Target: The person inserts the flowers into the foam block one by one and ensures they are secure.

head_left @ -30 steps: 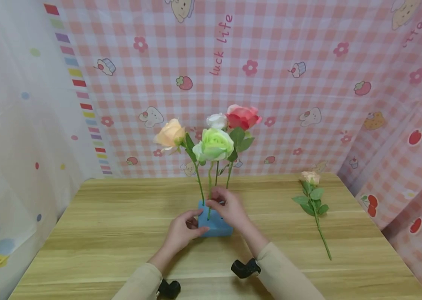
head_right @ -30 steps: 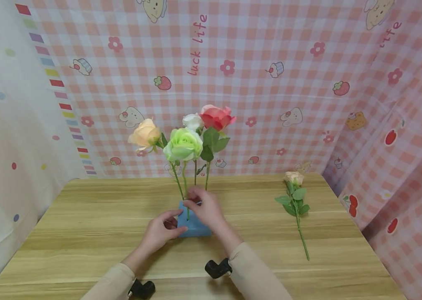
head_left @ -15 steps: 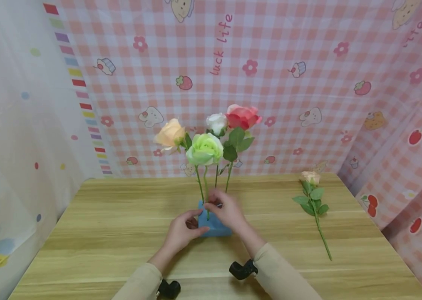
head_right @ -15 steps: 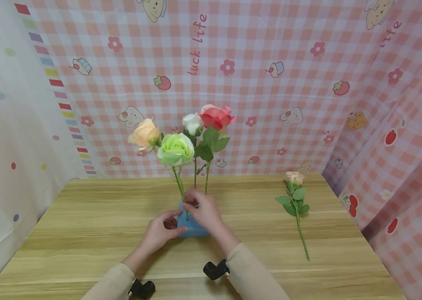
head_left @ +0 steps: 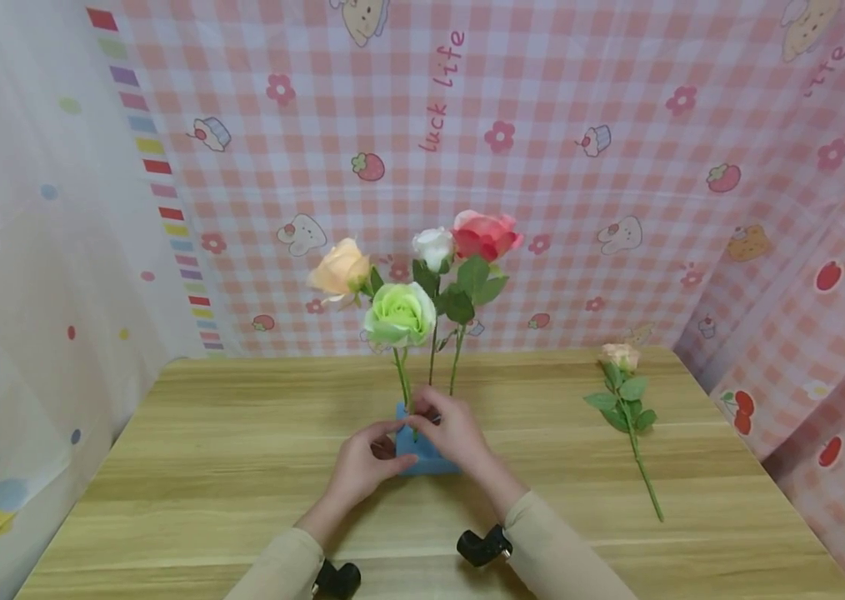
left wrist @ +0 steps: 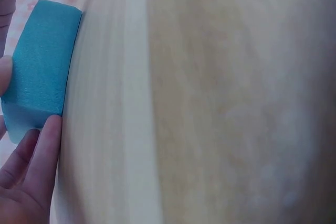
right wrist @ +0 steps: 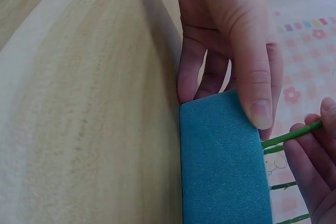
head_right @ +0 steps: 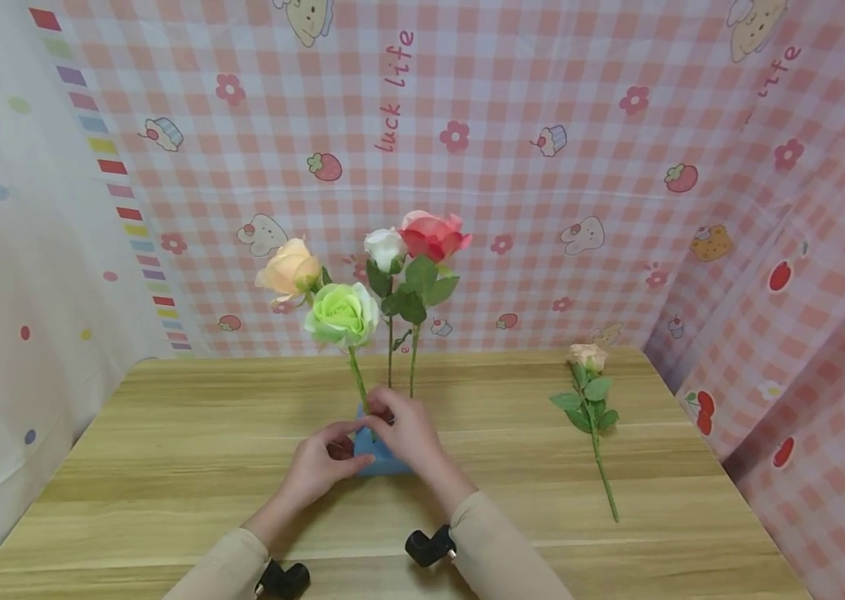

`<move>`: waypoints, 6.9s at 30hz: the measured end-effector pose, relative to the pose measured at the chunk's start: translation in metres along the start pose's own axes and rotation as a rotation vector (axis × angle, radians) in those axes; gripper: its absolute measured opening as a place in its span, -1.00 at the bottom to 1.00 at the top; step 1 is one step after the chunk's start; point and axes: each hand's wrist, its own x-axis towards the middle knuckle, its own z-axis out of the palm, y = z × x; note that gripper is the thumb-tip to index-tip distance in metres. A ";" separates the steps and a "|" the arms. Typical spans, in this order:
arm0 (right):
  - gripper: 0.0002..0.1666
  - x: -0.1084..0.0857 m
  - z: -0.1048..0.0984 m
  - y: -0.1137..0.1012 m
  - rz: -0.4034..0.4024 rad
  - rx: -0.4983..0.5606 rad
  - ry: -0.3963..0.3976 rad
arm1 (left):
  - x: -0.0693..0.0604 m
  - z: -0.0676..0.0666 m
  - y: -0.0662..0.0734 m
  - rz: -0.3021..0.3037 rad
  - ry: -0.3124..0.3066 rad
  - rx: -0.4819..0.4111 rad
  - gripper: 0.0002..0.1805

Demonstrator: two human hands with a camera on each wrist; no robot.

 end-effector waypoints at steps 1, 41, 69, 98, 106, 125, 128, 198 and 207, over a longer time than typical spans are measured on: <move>-0.76 0.000 0.000 0.000 0.001 -0.001 0.003 | 0.000 0.000 0.000 -0.001 -0.001 0.001 -0.42; -0.61 -0.052 -0.062 0.015 0.228 0.227 -0.148 | 0.000 0.000 0.001 -0.006 -0.001 0.028 -0.37; -0.46 -0.137 -0.180 0.068 0.355 0.092 -0.070 | 0.000 0.001 0.000 0.000 0.002 0.018 -0.39; -0.29 -0.160 -0.233 0.099 0.662 -0.200 -0.028 | 0.000 0.001 0.002 -0.004 -0.006 0.024 -0.39; -0.22 -0.163 -0.232 0.110 0.685 -0.210 -0.083 | 0.000 0.000 0.001 -0.007 -0.007 0.024 -0.38; -0.40 -0.164 -0.233 0.115 0.629 -0.333 -0.047 | 0.000 0.000 0.001 -0.017 -0.005 0.034 -0.38; -0.42 -0.163 -0.233 0.113 0.653 -0.344 -0.033 | 0.000 0.000 0.001 -0.020 -0.004 0.038 -0.38; -0.45 -0.130 -0.183 0.089 0.656 0.478 -0.066 | 0.000 0.000 0.003 -0.002 -0.001 0.018 -0.40; -0.56 -0.113 -0.163 0.074 0.593 0.481 -0.055 | -0.001 0.000 0.002 -0.004 -0.003 0.023 -0.40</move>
